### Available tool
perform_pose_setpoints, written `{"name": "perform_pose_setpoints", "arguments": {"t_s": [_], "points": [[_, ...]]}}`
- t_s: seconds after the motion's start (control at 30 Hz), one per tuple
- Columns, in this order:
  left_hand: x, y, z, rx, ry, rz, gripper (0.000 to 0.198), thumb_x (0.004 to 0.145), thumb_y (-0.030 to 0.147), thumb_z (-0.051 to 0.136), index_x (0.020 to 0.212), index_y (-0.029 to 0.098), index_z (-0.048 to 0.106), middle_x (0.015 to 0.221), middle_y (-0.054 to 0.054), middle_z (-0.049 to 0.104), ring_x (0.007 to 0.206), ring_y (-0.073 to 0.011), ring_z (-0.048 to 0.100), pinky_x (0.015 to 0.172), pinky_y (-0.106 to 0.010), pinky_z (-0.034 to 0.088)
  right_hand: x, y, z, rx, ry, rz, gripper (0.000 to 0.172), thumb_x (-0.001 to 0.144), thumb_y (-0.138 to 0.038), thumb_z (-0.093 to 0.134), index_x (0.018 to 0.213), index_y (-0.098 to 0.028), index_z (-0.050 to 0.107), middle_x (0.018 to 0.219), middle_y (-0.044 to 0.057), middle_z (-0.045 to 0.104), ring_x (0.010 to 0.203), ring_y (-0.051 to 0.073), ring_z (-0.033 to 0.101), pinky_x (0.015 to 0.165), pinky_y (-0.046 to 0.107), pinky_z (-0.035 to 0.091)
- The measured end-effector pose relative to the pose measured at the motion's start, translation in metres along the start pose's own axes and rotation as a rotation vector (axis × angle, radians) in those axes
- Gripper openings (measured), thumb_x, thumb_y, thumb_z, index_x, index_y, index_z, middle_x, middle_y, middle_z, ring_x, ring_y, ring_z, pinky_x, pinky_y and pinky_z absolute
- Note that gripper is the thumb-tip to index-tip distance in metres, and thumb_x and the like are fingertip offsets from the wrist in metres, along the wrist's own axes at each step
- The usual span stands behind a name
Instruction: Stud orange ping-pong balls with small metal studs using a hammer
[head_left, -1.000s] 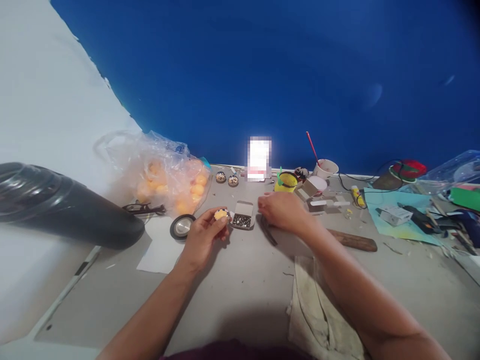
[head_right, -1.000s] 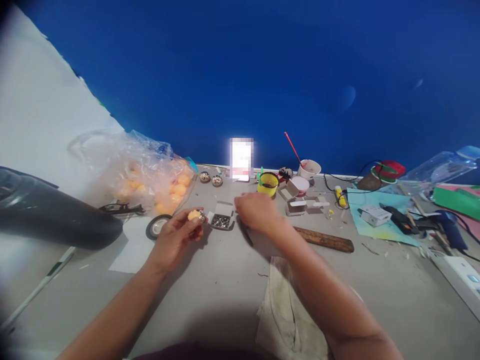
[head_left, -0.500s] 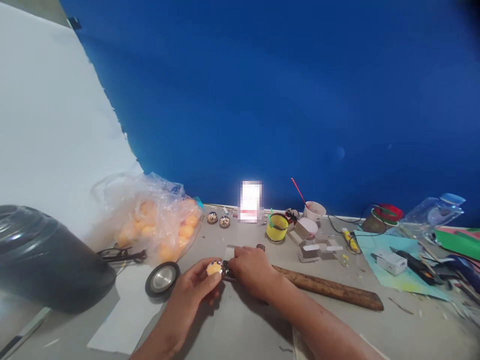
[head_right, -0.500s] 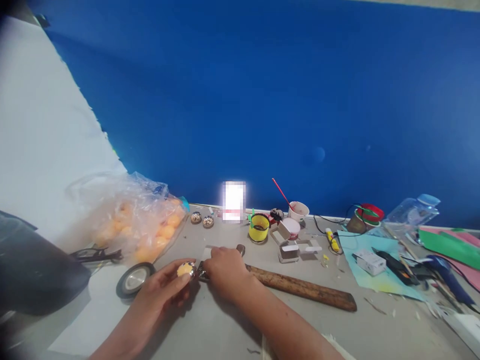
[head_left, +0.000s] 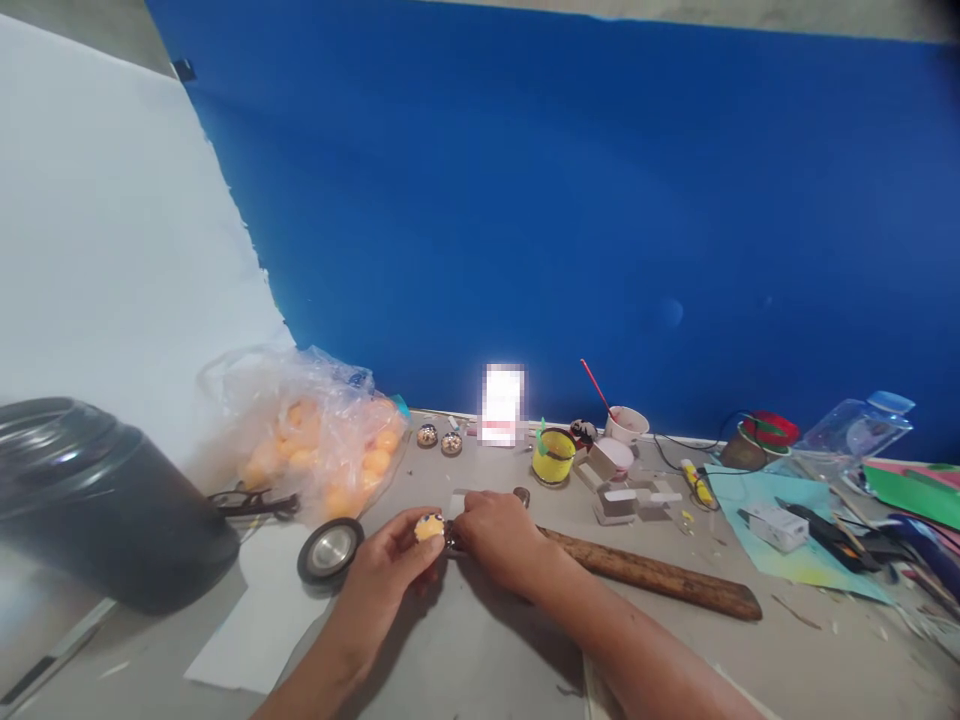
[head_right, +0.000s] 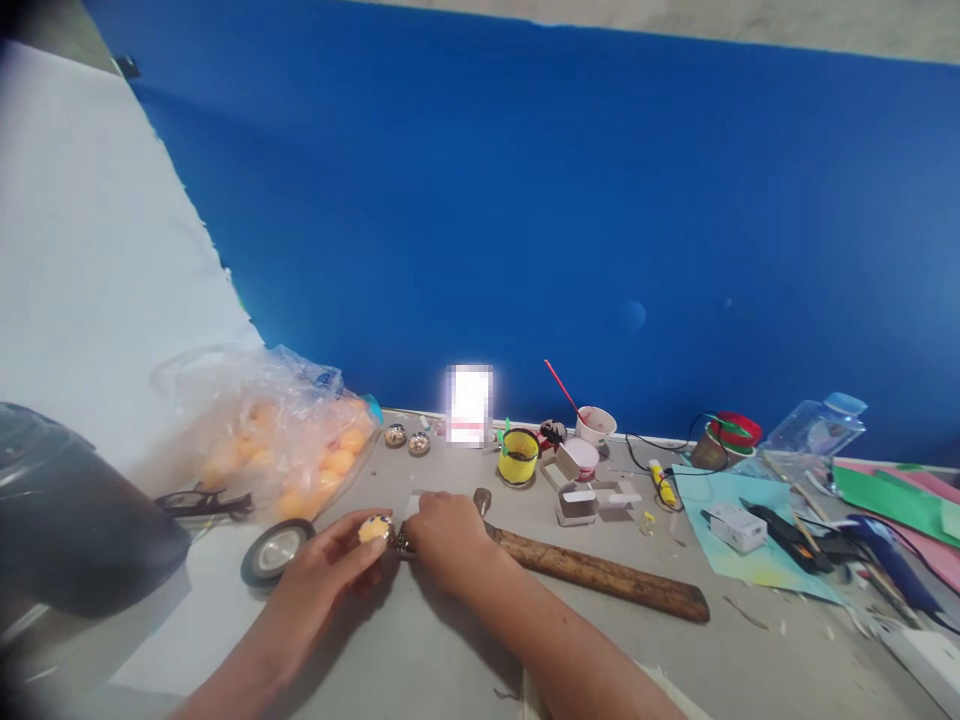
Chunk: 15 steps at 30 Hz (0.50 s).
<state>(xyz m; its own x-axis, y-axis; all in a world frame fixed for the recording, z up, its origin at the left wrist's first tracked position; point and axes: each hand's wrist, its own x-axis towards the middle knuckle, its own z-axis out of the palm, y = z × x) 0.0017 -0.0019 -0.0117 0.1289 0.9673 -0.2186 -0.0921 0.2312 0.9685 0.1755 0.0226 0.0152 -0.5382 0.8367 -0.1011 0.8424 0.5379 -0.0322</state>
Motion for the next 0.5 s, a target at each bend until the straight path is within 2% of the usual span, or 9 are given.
{"name": "perform_pose_setpoints", "arguments": {"t_s": [0.17,0.33,0.5], "points": [[-0.0041,0.0032,0.0033,0.048,-0.008,0.012,0.05,0.072,0.049,0.081,0.108,0.016,0.072,0.069,0.001,0.062,0.062,-0.0136,0.052,0.057,-0.025,0.04,0.0038,0.0016,0.007,-0.014,0.007,-0.007,0.021,0.095,-0.018,0.056,0.1,-0.016,0.076,0.101,0.013,0.073,0.096,0.027,0.071,0.074,0.034,0.055],[-0.0029,0.0008,0.0054,0.054,-0.033,0.009,0.051,0.071,0.05,0.081,0.107,0.015,0.072,0.069,0.0,0.062,0.061,-0.0138,0.053,0.057,-0.026,0.041,0.0016,-0.0004,0.0075,-0.016,0.001,0.01,0.025,0.095,-0.013,0.052,0.109,-0.011,0.072,0.105,0.016,0.071,0.098,0.029,0.071,0.072,0.036,0.056],[-0.0015,-0.0013,0.0046,0.013,-0.03,-0.017,0.048,0.07,0.048,0.083,0.105,0.016,0.073,0.075,-0.002,0.065,0.062,-0.014,0.055,0.056,-0.026,0.042,0.002,0.0007,0.0092,-0.012,0.016,-0.017,0.023,0.094,-0.013,0.053,0.104,-0.013,0.073,0.1,0.015,0.071,0.093,0.028,0.072,0.068,0.034,0.054]]}}
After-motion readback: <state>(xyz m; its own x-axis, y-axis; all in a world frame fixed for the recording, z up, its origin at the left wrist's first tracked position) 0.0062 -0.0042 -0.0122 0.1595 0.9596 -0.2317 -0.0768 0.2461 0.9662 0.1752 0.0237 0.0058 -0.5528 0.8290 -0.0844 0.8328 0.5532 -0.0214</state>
